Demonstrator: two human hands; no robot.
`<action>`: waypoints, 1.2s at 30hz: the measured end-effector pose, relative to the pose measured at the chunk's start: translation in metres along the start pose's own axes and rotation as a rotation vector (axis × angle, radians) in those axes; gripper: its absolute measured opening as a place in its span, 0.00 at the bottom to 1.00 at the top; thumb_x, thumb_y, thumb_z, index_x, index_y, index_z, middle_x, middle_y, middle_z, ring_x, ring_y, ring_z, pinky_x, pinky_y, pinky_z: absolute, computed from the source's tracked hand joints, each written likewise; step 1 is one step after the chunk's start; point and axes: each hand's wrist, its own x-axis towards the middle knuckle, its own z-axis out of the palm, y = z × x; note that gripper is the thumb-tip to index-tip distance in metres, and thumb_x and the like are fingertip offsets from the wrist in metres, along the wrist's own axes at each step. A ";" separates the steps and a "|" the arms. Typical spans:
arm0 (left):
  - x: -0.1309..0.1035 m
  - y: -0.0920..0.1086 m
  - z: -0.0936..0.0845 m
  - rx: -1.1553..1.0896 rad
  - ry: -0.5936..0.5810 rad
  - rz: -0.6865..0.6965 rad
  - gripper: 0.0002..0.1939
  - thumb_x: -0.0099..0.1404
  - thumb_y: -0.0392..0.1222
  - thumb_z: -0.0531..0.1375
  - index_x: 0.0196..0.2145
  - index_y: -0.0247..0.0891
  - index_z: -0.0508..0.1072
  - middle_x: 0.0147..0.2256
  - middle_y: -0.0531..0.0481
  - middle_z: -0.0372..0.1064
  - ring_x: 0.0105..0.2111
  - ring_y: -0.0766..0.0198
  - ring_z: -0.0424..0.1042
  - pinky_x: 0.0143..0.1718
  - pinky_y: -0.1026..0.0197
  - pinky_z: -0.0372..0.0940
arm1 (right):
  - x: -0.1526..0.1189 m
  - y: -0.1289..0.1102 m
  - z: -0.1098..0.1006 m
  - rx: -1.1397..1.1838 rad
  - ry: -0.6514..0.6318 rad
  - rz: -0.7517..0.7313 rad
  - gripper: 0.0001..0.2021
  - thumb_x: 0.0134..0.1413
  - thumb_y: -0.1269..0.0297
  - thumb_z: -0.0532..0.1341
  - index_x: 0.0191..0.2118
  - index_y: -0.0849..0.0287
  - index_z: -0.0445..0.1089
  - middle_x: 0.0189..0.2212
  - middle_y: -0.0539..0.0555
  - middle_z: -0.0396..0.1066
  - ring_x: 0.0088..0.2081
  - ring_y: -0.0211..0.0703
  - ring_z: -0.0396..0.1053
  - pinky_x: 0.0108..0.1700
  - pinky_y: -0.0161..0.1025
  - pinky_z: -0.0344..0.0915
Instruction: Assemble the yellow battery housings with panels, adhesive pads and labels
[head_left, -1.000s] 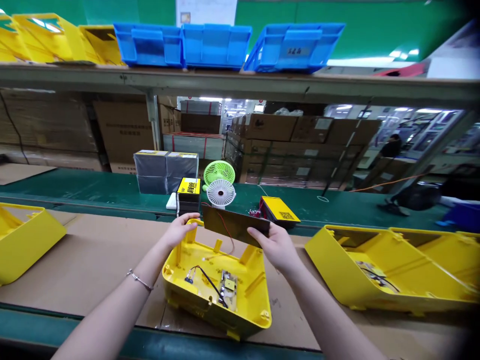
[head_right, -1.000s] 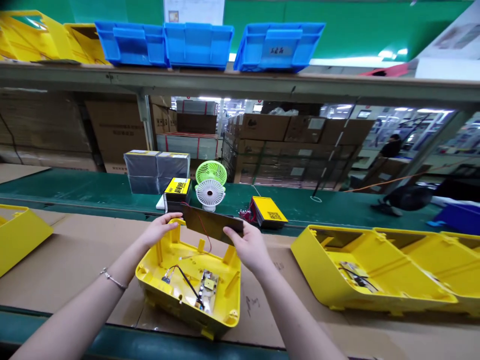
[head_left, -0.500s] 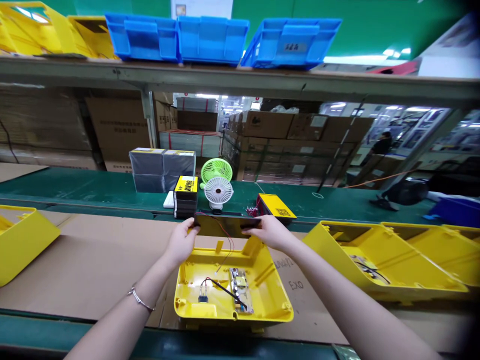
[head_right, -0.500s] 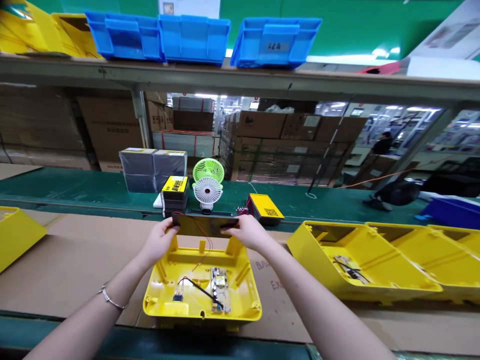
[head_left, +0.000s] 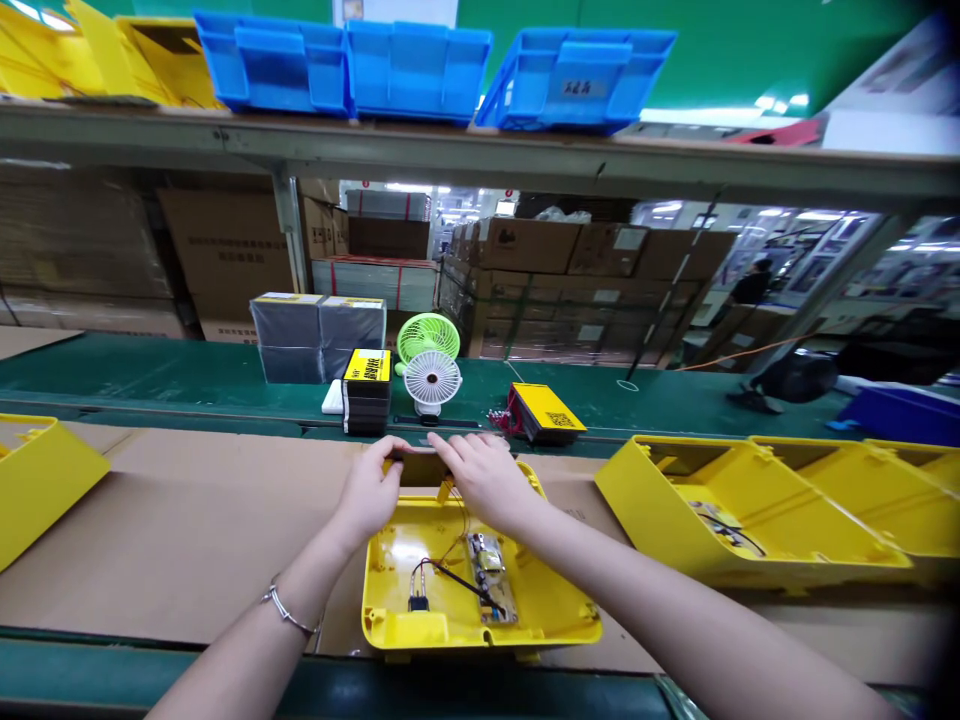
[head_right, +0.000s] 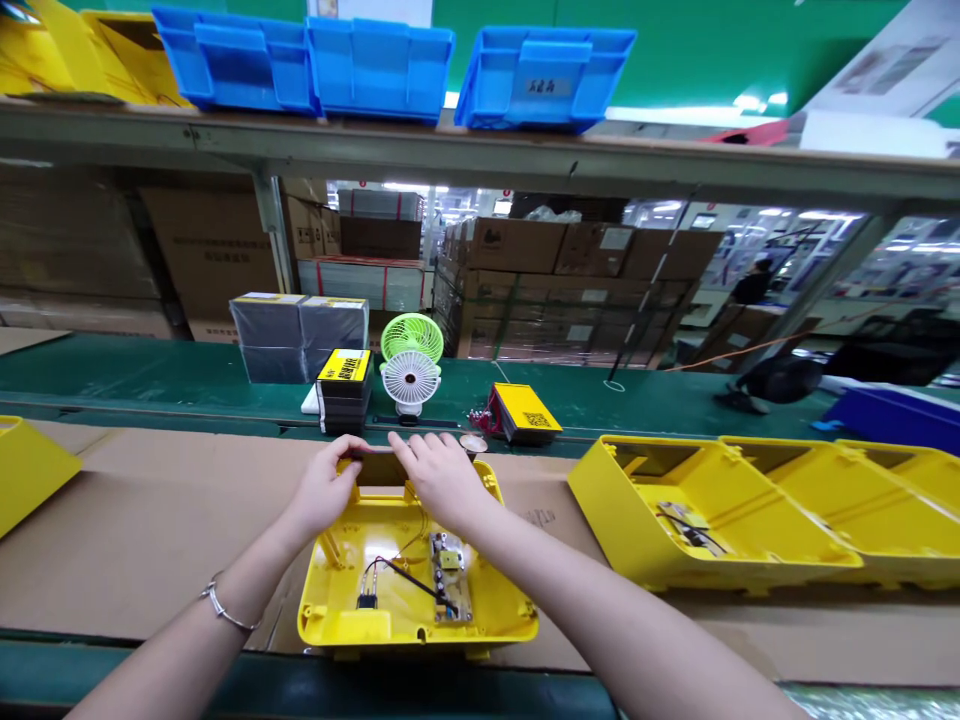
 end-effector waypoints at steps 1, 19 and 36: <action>0.000 0.000 0.000 0.009 0.001 0.000 0.09 0.56 0.34 0.53 0.33 0.41 0.72 0.34 0.49 0.72 0.38 0.56 0.69 0.43 0.55 0.61 | -0.001 0.000 0.004 0.003 -0.039 -0.017 0.28 0.53 0.75 0.52 0.61 0.61 0.51 0.41 0.61 0.69 0.41 0.48 0.66 0.44 0.44 0.58; 0.007 -0.014 -0.007 0.141 -0.064 -0.166 0.12 0.60 0.44 0.52 0.35 0.36 0.72 0.38 0.45 0.73 0.39 0.58 0.70 0.42 0.58 0.63 | 0.012 0.000 -0.026 0.146 -0.107 0.174 0.12 0.58 0.61 0.52 0.36 0.58 0.71 0.34 0.56 0.73 0.39 0.45 0.69 0.39 0.36 0.59; 0.041 0.007 -0.045 0.460 -0.512 -0.219 0.14 0.53 0.45 0.57 0.29 0.37 0.79 0.24 0.50 0.74 0.24 0.65 0.68 0.23 0.66 0.58 | 0.042 -0.048 -0.003 0.286 -0.295 0.020 0.14 0.57 0.65 0.50 0.36 0.57 0.73 0.32 0.56 0.75 0.33 0.45 0.71 0.33 0.36 0.60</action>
